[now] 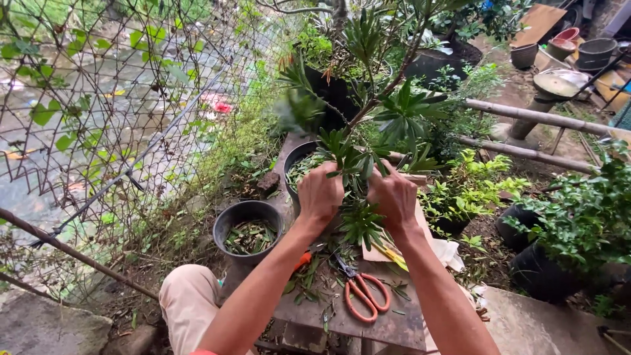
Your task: A person is manually pruning leaves from a small potted plant, placing the discarded leaves into a separate container.
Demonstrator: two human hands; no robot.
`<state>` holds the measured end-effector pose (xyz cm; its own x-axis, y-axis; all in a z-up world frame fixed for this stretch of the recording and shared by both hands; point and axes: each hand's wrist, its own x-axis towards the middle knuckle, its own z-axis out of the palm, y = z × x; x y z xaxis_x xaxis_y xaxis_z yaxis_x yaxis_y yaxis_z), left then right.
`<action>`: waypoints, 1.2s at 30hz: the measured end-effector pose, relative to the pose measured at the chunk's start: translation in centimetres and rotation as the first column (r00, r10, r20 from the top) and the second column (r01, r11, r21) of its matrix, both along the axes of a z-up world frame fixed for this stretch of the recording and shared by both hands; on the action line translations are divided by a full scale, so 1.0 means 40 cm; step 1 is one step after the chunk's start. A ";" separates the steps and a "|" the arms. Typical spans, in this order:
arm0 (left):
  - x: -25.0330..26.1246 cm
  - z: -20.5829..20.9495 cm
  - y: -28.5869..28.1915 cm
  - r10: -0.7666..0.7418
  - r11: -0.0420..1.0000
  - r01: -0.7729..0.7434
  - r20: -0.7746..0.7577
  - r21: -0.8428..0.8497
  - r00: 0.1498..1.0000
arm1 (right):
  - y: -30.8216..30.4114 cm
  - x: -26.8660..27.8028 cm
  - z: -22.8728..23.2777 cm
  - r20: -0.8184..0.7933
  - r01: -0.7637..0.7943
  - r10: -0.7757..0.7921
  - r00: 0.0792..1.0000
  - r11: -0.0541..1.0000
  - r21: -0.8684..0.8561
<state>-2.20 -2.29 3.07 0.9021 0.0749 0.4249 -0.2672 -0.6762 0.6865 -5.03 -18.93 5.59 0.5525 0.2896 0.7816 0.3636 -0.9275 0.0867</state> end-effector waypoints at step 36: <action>0.036 -0.013 0.032 -0.159 0.983 0.158 0.010 0.089 0.987 | -0.009 0.030 -0.034 0.115 0.003 -0.016 0.993 0.994 0.108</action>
<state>-0.76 -1.02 2.54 0.8922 -0.1069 0.4387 -0.3870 -0.6817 0.6209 -3.84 -19.27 4.23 0.4589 0.1960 0.8666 0.3481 -0.9370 0.0275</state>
